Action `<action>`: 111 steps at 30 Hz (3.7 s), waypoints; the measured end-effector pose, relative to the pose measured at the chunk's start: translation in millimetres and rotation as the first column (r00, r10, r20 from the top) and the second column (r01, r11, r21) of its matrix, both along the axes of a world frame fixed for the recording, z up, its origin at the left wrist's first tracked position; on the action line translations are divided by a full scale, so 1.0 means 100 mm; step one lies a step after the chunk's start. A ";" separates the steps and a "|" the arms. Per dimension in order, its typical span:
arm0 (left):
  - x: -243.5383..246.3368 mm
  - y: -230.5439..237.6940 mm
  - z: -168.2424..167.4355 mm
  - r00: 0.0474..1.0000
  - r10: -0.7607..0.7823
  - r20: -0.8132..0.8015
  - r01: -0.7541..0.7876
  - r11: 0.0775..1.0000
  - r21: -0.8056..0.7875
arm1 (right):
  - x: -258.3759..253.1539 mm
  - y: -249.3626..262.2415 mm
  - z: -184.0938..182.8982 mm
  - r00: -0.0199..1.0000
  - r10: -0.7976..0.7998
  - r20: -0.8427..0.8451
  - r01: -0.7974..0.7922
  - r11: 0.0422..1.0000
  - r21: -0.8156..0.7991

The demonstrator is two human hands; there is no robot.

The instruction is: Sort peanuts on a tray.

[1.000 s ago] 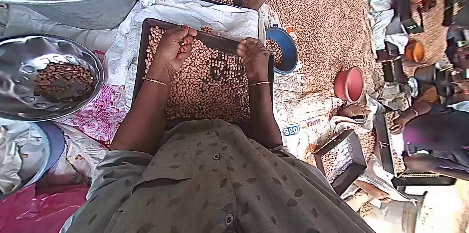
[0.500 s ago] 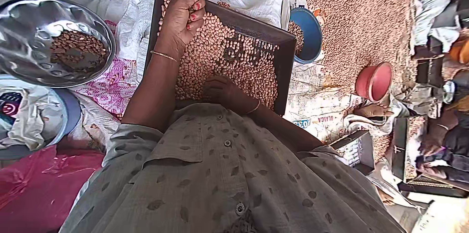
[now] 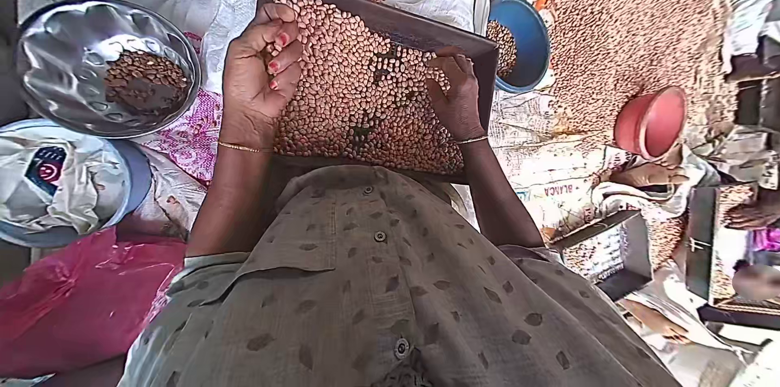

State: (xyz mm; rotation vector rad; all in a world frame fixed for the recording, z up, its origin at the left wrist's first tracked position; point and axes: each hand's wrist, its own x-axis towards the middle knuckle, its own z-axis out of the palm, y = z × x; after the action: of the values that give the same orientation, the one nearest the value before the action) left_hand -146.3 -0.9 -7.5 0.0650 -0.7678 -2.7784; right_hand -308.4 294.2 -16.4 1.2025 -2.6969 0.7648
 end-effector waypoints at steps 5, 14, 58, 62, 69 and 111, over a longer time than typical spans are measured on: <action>0.40 -0.07 -0.22 0.998 0.047 -0.046 -0.047 0.999 0.005 | 0.78 -0.90 -0.01 0.629 0.726 0.278 -0.702 0.684 -0.200; 0.77 -0.12 -0.45 0.993 0.057 -0.102 -0.054 0.998 0.033 | 0.24 -0.61 -0.30 0.908 0.393 0.145 -0.417 0.880 0.228; 0.67 -0.12 -0.42 0.977 -0.158 0.143 0.202 0.900 -0.386 | 1.08 -1.43 0.11 0.818 0.533 0.216 -0.327 0.741 -0.587; 0.70 -0.16 -0.49 0.998 -0.055 -0.011 0.053 0.989 -0.141 | 1.09 -1.44 -0.19 0.631 0.710 0.312 -0.654 0.703 -0.279; 0.70 -0.14 -0.46 1.000 0.008 -0.012 -0.009 0.993 -0.121 | 0.43 -0.89 -0.31 0.879 0.456 0.140 -0.477 0.842 0.254; 0.67 -0.12 -0.41 0.996 0.012 0.087 0.013 0.958 -0.285 | 1.14 -1.35 -0.46 0.597 0.756 0.270 -0.787 0.616 0.015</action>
State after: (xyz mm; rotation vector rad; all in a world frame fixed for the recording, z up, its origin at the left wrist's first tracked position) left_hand -79.4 -13.0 -49.0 0.1324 -1.1835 -2.6484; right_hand -194.8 159.2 -62.4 2.5543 -2.3088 0.8355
